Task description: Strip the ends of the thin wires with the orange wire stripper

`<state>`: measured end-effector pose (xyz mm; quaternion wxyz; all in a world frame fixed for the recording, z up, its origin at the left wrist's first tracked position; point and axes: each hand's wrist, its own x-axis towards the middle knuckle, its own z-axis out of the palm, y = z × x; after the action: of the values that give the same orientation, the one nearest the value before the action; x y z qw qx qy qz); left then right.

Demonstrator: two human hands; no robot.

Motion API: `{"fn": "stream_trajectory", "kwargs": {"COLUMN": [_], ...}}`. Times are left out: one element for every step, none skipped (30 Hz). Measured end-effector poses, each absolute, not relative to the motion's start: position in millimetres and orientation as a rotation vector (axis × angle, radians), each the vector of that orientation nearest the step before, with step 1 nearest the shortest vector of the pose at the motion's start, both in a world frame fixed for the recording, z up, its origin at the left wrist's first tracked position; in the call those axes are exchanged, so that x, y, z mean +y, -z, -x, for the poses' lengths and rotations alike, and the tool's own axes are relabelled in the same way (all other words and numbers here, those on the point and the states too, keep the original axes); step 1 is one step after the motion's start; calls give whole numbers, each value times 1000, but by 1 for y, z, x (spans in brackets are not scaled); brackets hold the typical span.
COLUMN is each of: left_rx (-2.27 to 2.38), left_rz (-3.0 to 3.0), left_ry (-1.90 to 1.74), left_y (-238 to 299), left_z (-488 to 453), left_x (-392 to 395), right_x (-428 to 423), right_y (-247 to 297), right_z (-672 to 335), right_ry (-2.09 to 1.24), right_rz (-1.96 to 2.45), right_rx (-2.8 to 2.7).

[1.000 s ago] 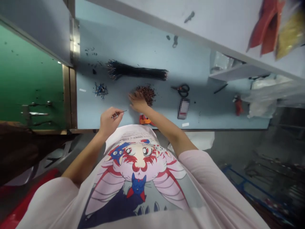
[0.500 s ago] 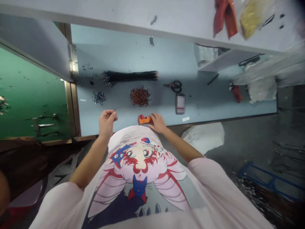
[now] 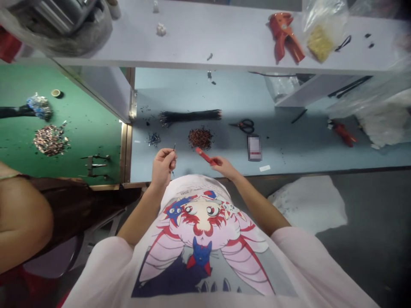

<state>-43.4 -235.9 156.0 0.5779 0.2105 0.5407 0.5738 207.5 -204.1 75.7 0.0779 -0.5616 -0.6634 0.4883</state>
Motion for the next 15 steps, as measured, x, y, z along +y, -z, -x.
{"fn": "stream_trajectory", "kwargs": {"left_rx": [1290,1322,1362,1406,1453,1496,1531,1554,1564,1566,1568,1571,1578,1590,1603], "left_rz": [-551,-617,-684,-750,-810,-866,-920,-971,-1023,-1073,-1121,-1169,-1220,-1275,-1335], "left_ry": [-1362,-1382,-1404,-1427,-1450,-1471,-1490,-1501,-1507,-1506,-1504,-1503,-1504,-1503,-1501], "left_y": [-158,-160,-162,-164,-167,-169,-171,-174,-176,-177,-179,-180,-182,-184,-186], "left_z": [42,41,39,37,35,33,32,30,29,28,28,27,27,27,27], "left_x": [-238,-240,-242,-244,-245,-247,-248,-249,-250,-251,-253,-254,-255,-257,-258], "right_x": [-205,-206,-208,-211,-213,-216,-219,-221,-224,-226,-228,-229,-230,-231,-232], "right_y": [-88,-100,-113,-125,-136,-147,-157,-165,-172,-178,-183,-186,-189,-191,-193], "right_z": [-200,-193,-185,-179,-173,-168,-164,-162,-160,-160,-160,-161,-162,-163,-164], "right_ry": [-1594,-1791,-1978,-2129,-2238,-2321,-2388,-2440,-2481,-2512,-2529,-2536,-2537,-2535,-2533], "right_rz": [1559,1377,1196,1039,917,835,783,755,744,742,744,745,744,740,731], "right_rx": [-1894,-1682,-1454,-1257,-1085,-956,-856,-780,-729,-701,-694,-701,-715,-730,-739]}}
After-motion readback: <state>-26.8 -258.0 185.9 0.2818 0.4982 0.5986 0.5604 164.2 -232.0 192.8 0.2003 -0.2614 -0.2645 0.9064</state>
